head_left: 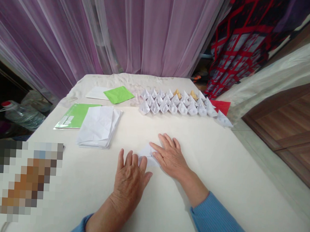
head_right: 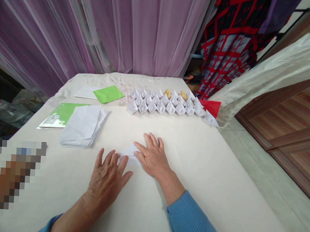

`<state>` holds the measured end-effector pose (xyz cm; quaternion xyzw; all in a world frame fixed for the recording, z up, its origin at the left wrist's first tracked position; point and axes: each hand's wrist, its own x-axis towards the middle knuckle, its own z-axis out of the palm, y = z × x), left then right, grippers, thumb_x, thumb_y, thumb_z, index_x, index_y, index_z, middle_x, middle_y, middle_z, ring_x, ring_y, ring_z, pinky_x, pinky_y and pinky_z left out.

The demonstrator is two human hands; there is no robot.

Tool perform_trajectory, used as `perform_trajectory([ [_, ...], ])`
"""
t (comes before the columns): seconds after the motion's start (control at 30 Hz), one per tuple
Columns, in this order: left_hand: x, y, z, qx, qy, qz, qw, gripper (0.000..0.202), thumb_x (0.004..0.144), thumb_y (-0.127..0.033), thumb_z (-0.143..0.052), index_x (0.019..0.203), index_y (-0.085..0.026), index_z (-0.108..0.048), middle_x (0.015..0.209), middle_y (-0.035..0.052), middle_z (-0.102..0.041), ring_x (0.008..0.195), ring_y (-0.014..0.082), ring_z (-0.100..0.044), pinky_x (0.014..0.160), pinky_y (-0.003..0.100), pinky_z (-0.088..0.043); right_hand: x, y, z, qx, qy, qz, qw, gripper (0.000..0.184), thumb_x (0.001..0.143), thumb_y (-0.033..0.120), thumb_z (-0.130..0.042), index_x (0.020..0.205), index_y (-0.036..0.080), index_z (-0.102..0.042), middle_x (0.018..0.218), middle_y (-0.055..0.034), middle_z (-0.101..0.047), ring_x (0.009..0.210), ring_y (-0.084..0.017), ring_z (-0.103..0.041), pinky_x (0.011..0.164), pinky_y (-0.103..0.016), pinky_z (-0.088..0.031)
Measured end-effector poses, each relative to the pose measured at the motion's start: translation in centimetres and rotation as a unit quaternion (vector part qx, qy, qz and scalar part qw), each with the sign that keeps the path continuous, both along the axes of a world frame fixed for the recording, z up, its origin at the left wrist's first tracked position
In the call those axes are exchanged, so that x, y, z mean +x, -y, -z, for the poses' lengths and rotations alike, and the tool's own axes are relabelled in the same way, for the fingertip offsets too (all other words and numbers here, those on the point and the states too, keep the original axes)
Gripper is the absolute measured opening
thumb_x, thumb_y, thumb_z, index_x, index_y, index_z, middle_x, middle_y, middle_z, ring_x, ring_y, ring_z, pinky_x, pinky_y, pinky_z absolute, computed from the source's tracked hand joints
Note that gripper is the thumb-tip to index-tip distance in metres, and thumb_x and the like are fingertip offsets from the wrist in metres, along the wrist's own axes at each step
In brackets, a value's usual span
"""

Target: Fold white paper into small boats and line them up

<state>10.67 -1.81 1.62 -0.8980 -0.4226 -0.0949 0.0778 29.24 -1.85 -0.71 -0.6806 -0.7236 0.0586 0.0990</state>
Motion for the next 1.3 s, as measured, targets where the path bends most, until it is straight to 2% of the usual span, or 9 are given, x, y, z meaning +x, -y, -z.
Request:
perform_trajectory([
  [0.3,-0.3,-0.3,-1.0,-0.026,0.010,0.006,1.000,0.031,0.079,-0.034,-0.071,0.103,-0.017,-0.064,0.098,0.0117,-0.065,0.104,0.0312,-0.059,0.108,0.060,-0.033,0.2,0.2,0.0,0.015,-0.012,-0.007,1.000,0.043,0.099,0.046,-0.037,0.139,0.036,-0.050,0.153,-0.0082,-0.036,0.143,-0.029,-0.026,0.112,-0.055,-0.020],
  [0.43,-0.5,-0.9,-1.2,-0.034,0.017,0.010,0.999,0.028,0.081,-0.034,-0.069,0.101,-0.016,-0.064,0.103,0.0117,-0.067,0.097,0.0293,-0.061,0.103,0.057,-0.040,0.7,0.1,0.3,0.052,-0.056,0.030,0.997,0.041,0.100,0.038,-0.033,0.133,0.029,-0.057,0.148,-0.0076,-0.045,0.140,-0.025,-0.031,0.113,-0.049,-0.023],
  [0.53,-0.3,-1.3,-0.5,-0.017,0.049,0.070,0.996,0.040,0.085,-0.042,-0.064,0.113,-0.013,-0.060,0.116,0.0142,-0.064,0.105,0.0295,-0.059,0.100,0.051,-0.043,0.9,0.0,0.6,0.069,-0.076,0.045,0.994,0.039,0.100,0.034,-0.034,0.124,0.027,-0.063,0.144,-0.0082,-0.049,0.139,-0.026,-0.033,0.112,-0.048,-0.024],
  [0.6,-0.1,-1.4,0.4,-0.009,0.078,0.124,0.989,0.051,0.088,-0.046,-0.058,0.125,-0.012,-0.053,0.127,0.0164,-0.060,0.116,0.0299,-0.055,0.100,0.047,-0.044,0.9,0.0,0.8,0.069,-0.072,0.035,0.994,0.035,0.097,0.036,-0.041,0.122,0.028,-0.064,0.144,-0.0088,-0.049,0.138,-0.028,-0.033,0.111,-0.051,-0.024],
  [0.67,0.1,-1.5,1.2,-0.018,0.092,0.151,0.984,0.057,0.091,-0.049,-0.053,0.133,-0.011,-0.047,0.131,0.0173,-0.058,0.120,0.0294,-0.053,0.100,0.045,-0.044,0.9,0.0,0.9,0.068,-0.063,0.029,0.995,0.034,0.093,0.037,-0.049,0.123,0.028,-0.064,0.144,-0.0098,-0.048,0.139,-0.030,-0.033,0.110,-0.053,-0.024],
  [0.73,0.2,-1.5,1.7,-0.043,0.089,0.153,0.983,0.060,0.091,-0.050,-0.051,0.136,-0.011,-0.044,0.130,0.0166,-0.058,0.118,0.0284,-0.054,0.099,0.043,-0.045,0.8,0.0,0.8,0.067,-0.054,0.031,0.996,0.035,0.091,0.036,-0.053,0.124,0.027,-0.063,0.145,-0.0109,-0.047,0.139,-0.030,-0.033,0.110,-0.053,-0.024],
  [0.87,0.4,-1.5,2.0,-0.072,0.074,0.137,0.985,0.059,0.090,-0.053,-0.052,0.132,-0.013,-0.049,0.127,0.0156,-0.060,0.115,0.0291,-0.056,0.099,0.043,-0.045,0.7,0.0,0.6,0.057,-0.044,0.023,0.997,0.037,0.092,0.035,-0.052,0.128,0.029,-0.060,0.146,-0.0109,-0.046,0.139,-0.031,-0.032,0.110,-0.054,-0.024],
  [1.03,0.3,-1.5,2.4,-0.050,0.065,0.149,0.985,0.063,0.089,-0.055,-0.052,0.131,-0.008,-0.052,0.133,0.0177,-0.058,0.119,0.0305,-0.054,0.101,0.044,-0.043,0.5,0.0,0.3,0.040,-0.019,-0.006,0.999,0.039,0.096,0.032,-0.044,0.133,0.034,-0.055,0.149,-0.0108,-0.041,0.141,-0.031,-0.029,0.110,-0.056,-0.022],
  [1.3,0.2,-1.5,2.8,-0.039,0.047,0.152,0.987,0.064,0.090,-0.055,-0.051,0.133,-0.008,-0.052,0.138,0.0174,-0.055,0.121,0.0313,-0.053,0.102,0.044,-0.043,0.2,-0.1,0.4,0.036,0.001,-0.006,0.999,0.040,0.095,0.031,-0.046,0.133,0.035,-0.055,0.151,-0.0106,-0.039,0.141,-0.031,-0.028,0.110,-0.057,-0.021],
])
